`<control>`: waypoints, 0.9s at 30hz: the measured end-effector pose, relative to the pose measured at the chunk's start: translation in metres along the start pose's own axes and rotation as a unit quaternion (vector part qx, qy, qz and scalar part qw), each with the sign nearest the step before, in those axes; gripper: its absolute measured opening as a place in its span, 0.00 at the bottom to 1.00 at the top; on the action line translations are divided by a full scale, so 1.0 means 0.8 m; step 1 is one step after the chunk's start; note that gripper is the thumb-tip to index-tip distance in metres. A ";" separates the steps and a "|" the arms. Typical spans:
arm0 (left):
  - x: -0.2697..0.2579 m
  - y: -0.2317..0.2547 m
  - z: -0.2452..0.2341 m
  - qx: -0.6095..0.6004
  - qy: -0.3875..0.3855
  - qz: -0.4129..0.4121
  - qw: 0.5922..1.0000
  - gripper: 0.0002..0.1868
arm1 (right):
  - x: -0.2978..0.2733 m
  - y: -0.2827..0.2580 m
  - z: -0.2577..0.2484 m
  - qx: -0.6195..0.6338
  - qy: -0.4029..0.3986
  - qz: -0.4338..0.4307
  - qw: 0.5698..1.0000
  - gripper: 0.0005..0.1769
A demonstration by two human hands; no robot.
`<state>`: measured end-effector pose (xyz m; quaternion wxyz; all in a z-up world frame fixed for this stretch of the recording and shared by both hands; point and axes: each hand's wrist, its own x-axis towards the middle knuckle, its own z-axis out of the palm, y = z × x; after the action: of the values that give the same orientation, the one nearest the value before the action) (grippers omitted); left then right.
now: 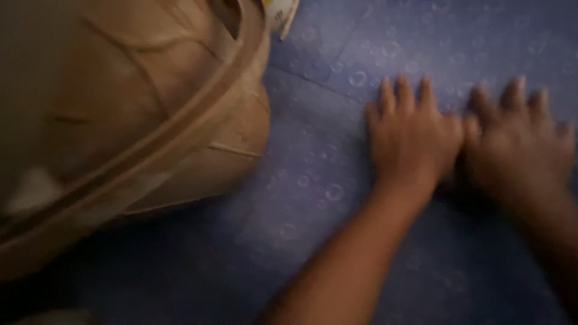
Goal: The person cleans the floor by hand using a brush and a bucket of water, scrubbing at stains and then wiping the area with their hands.
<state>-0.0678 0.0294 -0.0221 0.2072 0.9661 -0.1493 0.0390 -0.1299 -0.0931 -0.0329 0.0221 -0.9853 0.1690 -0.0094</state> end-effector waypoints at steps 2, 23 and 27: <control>0.072 0.010 -0.003 0.027 -0.018 -0.004 0.999 0.35 | 0.077 0.000 0.001 0.016 0.002 0.026 1.000 0.32; 0.094 0.018 -0.033 0.030 -0.150 -0.024 0.988 0.35 | 0.101 -0.011 -0.013 0.025 -0.058 0.090 0.994 0.34; 0.076 0.021 -0.036 0.025 -0.142 -0.031 0.989 0.35 | 0.078 -0.009 -0.015 0.034 -0.053 0.061 0.996 0.34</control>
<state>-0.0157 0.0099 0.0186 0.1609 0.9708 -0.1466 -0.1013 -0.0686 -0.1079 -0.0197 0.0654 -0.9708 0.2274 0.0384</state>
